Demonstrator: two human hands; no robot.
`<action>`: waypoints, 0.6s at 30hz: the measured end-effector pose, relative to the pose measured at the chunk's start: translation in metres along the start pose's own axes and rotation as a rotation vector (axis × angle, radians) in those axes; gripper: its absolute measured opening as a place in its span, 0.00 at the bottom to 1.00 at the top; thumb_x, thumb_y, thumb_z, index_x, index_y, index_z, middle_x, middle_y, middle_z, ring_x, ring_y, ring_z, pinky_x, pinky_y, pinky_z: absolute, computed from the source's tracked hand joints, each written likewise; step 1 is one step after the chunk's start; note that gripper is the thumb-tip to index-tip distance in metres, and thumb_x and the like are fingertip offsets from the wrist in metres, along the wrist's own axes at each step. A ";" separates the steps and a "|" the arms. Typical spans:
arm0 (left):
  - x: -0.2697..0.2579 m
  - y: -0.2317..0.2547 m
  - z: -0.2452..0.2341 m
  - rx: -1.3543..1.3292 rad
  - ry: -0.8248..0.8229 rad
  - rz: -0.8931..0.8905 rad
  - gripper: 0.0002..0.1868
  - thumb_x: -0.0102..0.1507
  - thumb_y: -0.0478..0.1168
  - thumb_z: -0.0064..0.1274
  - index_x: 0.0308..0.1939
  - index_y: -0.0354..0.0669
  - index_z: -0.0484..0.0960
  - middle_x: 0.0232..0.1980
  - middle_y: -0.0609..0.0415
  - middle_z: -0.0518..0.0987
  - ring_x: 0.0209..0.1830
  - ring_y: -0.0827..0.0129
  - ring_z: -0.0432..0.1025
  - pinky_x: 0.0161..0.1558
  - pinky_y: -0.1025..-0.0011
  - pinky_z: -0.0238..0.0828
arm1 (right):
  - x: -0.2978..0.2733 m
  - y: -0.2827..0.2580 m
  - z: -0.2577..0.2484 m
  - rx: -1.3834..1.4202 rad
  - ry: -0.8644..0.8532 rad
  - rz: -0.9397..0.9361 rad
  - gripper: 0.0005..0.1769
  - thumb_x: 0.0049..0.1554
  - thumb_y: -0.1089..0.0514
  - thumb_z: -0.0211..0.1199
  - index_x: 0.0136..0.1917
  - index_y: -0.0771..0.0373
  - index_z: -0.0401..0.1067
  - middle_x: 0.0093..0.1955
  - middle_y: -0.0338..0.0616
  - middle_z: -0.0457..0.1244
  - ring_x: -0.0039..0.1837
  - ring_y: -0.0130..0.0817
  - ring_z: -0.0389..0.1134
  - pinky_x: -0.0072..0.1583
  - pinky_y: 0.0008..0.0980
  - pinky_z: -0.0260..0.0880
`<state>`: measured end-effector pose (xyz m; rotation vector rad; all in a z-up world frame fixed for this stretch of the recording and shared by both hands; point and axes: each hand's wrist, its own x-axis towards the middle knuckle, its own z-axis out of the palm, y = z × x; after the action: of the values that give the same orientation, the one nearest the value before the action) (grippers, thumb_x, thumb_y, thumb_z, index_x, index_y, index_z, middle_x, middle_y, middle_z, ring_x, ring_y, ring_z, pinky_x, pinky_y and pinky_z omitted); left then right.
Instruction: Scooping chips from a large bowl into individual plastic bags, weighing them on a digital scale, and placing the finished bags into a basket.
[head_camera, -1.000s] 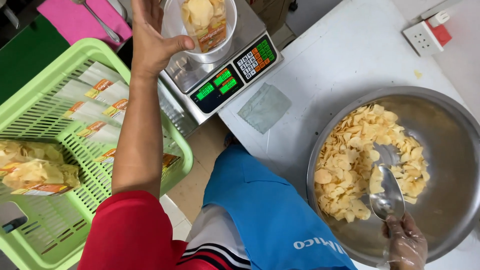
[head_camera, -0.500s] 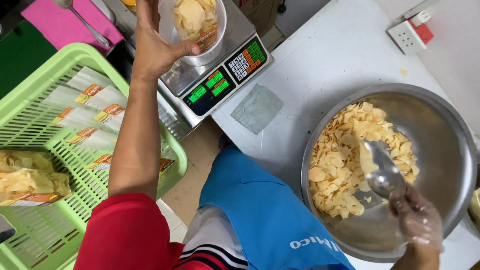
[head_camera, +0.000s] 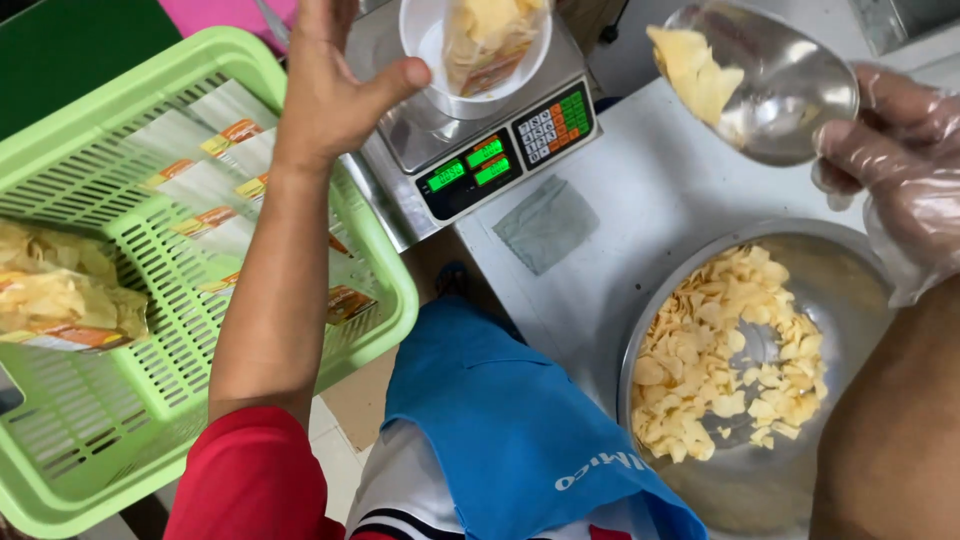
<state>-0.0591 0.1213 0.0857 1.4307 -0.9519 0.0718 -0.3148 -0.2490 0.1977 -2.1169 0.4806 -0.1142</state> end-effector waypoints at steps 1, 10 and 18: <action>0.000 0.000 0.001 0.008 0.013 -0.005 0.35 0.67 0.49 0.67 0.68 0.40 0.63 0.66 0.46 0.72 0.68 0.60 0.67 0.69 0.62 0.65 | 0.006 -0.002 0.005 -0.002 -0.014 -0.007 0.26 0.70 0.72 0.51 0.80 0.68 0.68 0.56 0.52 0.63 0.44 0.33 0.59 0.44 0.26 0.61; 0.017 -0.031 0.028 0.347 -0.063 -0.204 0.47 0.52 0.53 0.84 0.64 0.41 0.71 0.62 0.44 0.75 0.62 0.53 0.70 0.61 0.62 0.64 | -0.027 -0.020 0.031 0.047 -0.003 -0.007 0.22 0.72 0.55 0.57 0.77 0.58 0.68 0.63 0.43 0.65 0.47 0.23 0.61 0.47 0.17 0.63; 0.032 -0.048 0.043 0.381 -0.103 -0.253 0.47 0.46 0.54 0.84 0.60 0.45 0.72 0.57 0.46 0.77 0.56 0.55 0.72 0.53 0.63 0.67 | -0.060 0.097 -0.023 0.728 -0.109 0.211 0.15 0.70 0.46 0.57 0.62 0.58 0.71 0.37 0.27 0.65 0.34 0.14 0.66 0.34 0.09 0.67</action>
<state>-0.0332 0.0595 0.0603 1.9129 -0.8623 -0.0095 -0.4043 -0.2919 0.1373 -1.3465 0.5003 -0.0416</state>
